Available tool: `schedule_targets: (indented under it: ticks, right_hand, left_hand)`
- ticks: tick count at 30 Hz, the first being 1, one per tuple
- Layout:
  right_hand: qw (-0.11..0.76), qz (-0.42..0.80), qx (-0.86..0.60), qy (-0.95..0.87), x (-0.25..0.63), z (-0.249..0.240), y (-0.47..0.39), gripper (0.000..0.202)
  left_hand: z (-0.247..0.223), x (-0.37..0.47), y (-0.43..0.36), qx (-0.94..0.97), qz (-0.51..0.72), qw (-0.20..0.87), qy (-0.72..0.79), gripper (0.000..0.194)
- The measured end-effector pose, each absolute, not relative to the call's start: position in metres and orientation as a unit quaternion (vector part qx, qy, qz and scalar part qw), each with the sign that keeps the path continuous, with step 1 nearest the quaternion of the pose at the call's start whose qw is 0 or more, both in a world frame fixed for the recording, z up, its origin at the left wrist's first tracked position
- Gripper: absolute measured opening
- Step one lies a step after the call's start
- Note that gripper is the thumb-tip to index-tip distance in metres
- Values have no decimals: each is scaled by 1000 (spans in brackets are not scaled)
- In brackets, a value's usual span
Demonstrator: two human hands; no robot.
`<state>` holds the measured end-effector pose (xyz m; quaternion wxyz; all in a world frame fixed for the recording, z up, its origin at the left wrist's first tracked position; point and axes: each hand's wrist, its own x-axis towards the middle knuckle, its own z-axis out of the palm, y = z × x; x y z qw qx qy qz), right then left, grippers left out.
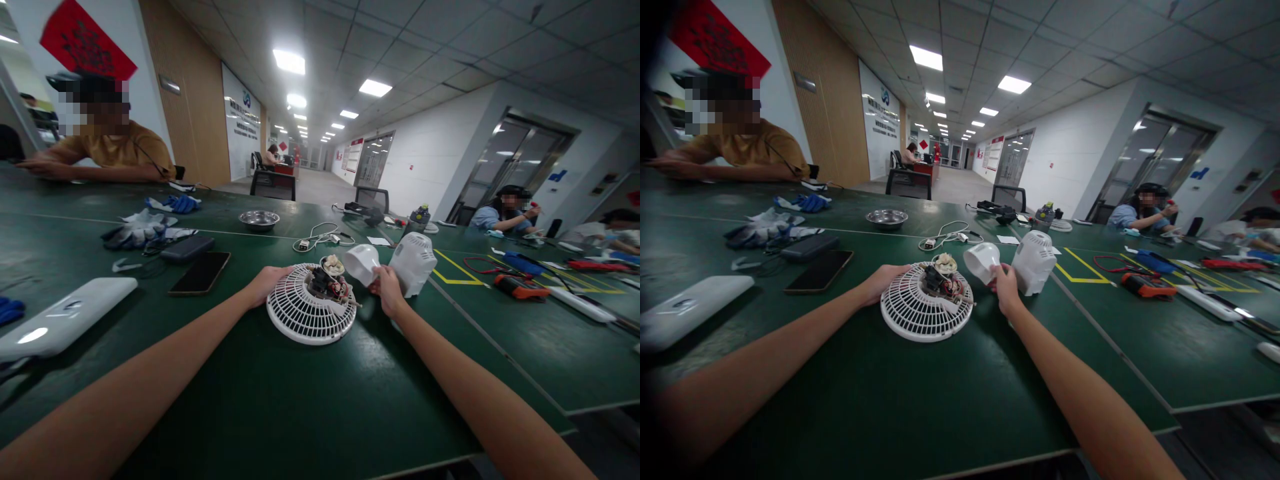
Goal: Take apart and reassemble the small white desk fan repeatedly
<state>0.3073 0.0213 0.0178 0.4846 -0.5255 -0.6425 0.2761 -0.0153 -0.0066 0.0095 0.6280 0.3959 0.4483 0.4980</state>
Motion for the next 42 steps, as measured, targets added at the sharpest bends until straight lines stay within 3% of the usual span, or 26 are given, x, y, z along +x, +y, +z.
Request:
schedule_targets:
  ticks: [4, 6, 11, 18, 21, 24, 27, 31, 36, 42]
  right_hand:
    - [472, 526, -442, -552, 294, 30, 2, 50]
    - [486, 561, -401, -537, 284, 34, -9, 46]
    - [523, 491, -339, -609, 266, 39, -28, 57]
    - [457, 294, -323, -775, 268, 45, -41, 75]
    - [418, 207, -331, -820, 268, 47, -44, 76]
    - [392, 154, -330, -845, 268, 49, -45, 74]
    - [377, 140, -336, -852, 268, 50, -44, 77]
    - [362, 143, -346, -854, 269, 49, -43, 80]
    - [360, 149, -344, -855, 267, 50, -47, 89]
    - [349, 113, -326, -871, 268, 56, -52, 91]
  left_hand:
    - [8, -16, -7, 411, 495, 629, 436, 22]
    - [7, -17, -6, 413, 496, 626, 438, 23]
    - [5, -18, -4, 417, 490, 623, 445, 25]
    - [3, -17, -3, 443, 488, 604, 449, 32]
    - [5, -17, -3, 491, 492, 535, 481, 40]
    - [11, -17, -5, 585, 492, 379, 521, 49]
    - [24, -13, -13, 674, 476, 249, 508, 49]
    - [42, -3, -27, 787, 391, 263, 398, 49]
    - [52, 5, -35, 843, 336, 156, 390, 59]
    - [57, 7, -38, 861, 314, 157, 368, 61]
